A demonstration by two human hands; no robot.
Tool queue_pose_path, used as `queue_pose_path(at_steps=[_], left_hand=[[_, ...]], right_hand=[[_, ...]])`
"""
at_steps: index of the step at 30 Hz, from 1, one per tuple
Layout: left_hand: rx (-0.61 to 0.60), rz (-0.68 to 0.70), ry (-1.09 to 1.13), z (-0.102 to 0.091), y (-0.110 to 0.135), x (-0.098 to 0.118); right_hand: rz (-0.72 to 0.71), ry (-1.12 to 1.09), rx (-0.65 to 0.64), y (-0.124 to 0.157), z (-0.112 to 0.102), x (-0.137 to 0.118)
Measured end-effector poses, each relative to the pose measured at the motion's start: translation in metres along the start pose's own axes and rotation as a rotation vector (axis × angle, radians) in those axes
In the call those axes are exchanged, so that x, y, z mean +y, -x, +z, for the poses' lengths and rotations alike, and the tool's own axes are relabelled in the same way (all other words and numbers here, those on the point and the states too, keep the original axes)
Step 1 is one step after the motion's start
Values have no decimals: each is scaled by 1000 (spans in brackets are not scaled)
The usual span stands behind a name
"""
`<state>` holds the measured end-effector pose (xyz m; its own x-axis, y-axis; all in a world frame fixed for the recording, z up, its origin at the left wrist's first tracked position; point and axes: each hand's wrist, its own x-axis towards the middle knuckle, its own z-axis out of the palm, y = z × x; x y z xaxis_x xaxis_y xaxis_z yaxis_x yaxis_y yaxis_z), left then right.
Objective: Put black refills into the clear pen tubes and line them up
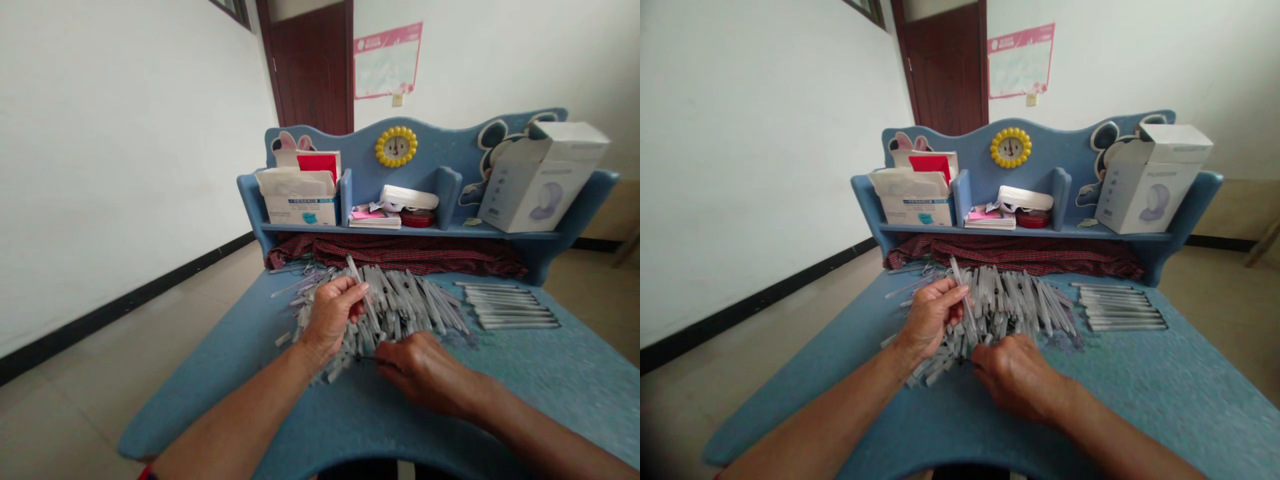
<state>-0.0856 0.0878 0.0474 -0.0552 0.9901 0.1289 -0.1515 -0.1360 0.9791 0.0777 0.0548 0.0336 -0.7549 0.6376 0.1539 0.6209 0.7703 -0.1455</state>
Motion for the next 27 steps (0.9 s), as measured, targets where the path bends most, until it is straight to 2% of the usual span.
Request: queue_pose_path(at_steps=[6,11,15,19,27], left_hand=[[27,26,11,-5,-3,5],[35,38,9,-8,-4,10],[40,29,9,-11,-5,10],[44,33,-6,-14,-6,11],[61,14,-21,-14,-6,13]], right_hand=[[-345,187,44,-17,7,-32],[-511,258,30,-39,10,-57],[-541,268,21,-52,19,-67],[-556,241,9,-58,27,-67],[-427,259,-48,-56,19,-67]])
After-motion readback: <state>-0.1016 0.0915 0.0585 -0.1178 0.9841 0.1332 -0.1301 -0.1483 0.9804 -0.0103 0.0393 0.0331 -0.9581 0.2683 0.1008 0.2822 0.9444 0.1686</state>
